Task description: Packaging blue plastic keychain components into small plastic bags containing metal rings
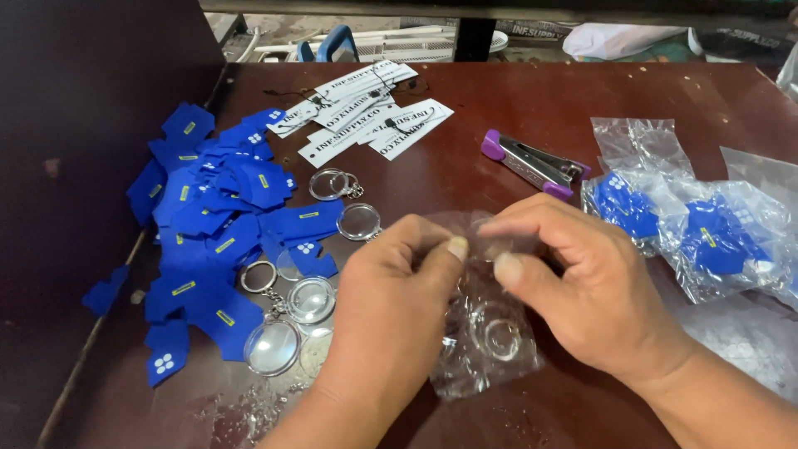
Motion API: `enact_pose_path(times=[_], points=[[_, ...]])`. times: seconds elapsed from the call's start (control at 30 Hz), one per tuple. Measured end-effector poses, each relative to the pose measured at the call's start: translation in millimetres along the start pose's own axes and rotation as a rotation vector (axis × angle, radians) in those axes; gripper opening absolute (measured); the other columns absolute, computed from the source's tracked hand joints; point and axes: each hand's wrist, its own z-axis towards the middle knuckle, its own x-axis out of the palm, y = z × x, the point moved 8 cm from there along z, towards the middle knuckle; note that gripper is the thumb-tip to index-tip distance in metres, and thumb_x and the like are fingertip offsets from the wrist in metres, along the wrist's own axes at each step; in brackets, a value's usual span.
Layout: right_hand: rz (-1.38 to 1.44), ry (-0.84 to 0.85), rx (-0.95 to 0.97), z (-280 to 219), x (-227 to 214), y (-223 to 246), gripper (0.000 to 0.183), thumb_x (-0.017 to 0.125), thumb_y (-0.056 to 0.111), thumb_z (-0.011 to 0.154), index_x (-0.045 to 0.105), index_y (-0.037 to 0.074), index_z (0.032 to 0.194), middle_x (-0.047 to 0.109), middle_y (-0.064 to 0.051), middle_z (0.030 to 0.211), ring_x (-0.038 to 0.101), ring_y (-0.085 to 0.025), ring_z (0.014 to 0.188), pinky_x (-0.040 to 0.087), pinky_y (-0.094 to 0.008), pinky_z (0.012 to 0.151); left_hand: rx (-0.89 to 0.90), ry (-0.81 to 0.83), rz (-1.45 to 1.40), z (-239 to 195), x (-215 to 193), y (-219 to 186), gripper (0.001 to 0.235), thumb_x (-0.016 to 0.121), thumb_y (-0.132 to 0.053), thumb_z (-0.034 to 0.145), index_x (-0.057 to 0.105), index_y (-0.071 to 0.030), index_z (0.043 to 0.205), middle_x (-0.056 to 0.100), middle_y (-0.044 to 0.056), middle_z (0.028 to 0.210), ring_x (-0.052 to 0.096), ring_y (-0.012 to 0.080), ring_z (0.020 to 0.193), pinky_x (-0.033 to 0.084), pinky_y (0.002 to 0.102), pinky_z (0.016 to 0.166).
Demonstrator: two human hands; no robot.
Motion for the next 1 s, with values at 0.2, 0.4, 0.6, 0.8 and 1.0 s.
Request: enact_pose_path(times=[0.2, 0.4, 0.6, 0.8, 1.0], points=[[0.086, -0.116, 0.336, -7, -8, -29, 0.019, 0.06, 0.019, 0.1, 0.075, 0.009, 0.095, 0.079, -0.001, 0.09, 0.074, -0.011, 0.083, 0.061, -0.025, 0.078, 0.012, -0.011, 0.21, -4, 5, -2, 0.02, 0.071, -0.029, 0.091, 0.069, -0.018, 0.074, 0.055, -0.005, 0.059, 0.044, 0.01, 0.061, 0.042, 0.029, 0.061], [0.071, -0.085, 0.335, -3, -5, -31, 0.015, 0.065, 0.013, 0.096, 0.074, 0.01, 0.085, 0.078, 0.0, 0.082, 0.073, -0.011, 0.076, 0.06, -0.025, 0.074, 0.026, -0.021, 0.171, -1, 6, -3, 0.018, 0.072, -0.026, 0.09, 0.071, -0.018, 0.073, 0.056, -0.006, 0.061, 0.046, 0.0092, 0.062, 0.041, 0.029, 0.061], [0.103, -0.102, 0.308, -3, -8, -28, 0.013, 0.065, 0.008, 0.095, 0.072, 0.008, 0.084, 0.076, -0.001, 0.081, 0.071, -0.011, 0.076, 0.061, -0.025, 0.074, 0.045, -0.027, 0.093, 1, 7, -2, 0.017, 0.072, -0.024, 0.091, 0.076, -0.017, 0.077, 0.062, -0.006, 0.063, 0.05, 0.0076, 0.063, 0.044, 0.027, 0.061], [0.047, -0.145, 0.261, -5, -9, -21, 0.014, 0.062, 0.005, 0.097, 0.069, 0.008, 0.084, 0.073, -0.002, 0.084, 0.068, -0.013, 0.079, 0.057, -0.026, 0.071, 0.049, -0.033, 0.059, 3, 5, -3, 0.026, 0.072, -0.024, 0.095, 0.07, -0.015, 0.072, 0.052, -0.005, 0.06, 0.043, 0.0087, 0.062, 0.039, 0.029, 0.059], [0.227, -0.259, 0.496, -9, -14, -46, 0.017, 0.062, 0.01, 0.098, 0.074, 0.003, 0.09, 0.078, -0.008, 0.084, 0.073, -0.016, 0.075, 0.063, -0.028, 0.074, -0.077, -0.031, 0.023, -6, 3, -10, 0.028, 0.07, -0.024, 0.097, 0.069, -0.01, 0.073, 0.049, -0.001, 0.06, 0.039, 0.0118, 0.058, 0.036, 0.03, 0.056]])
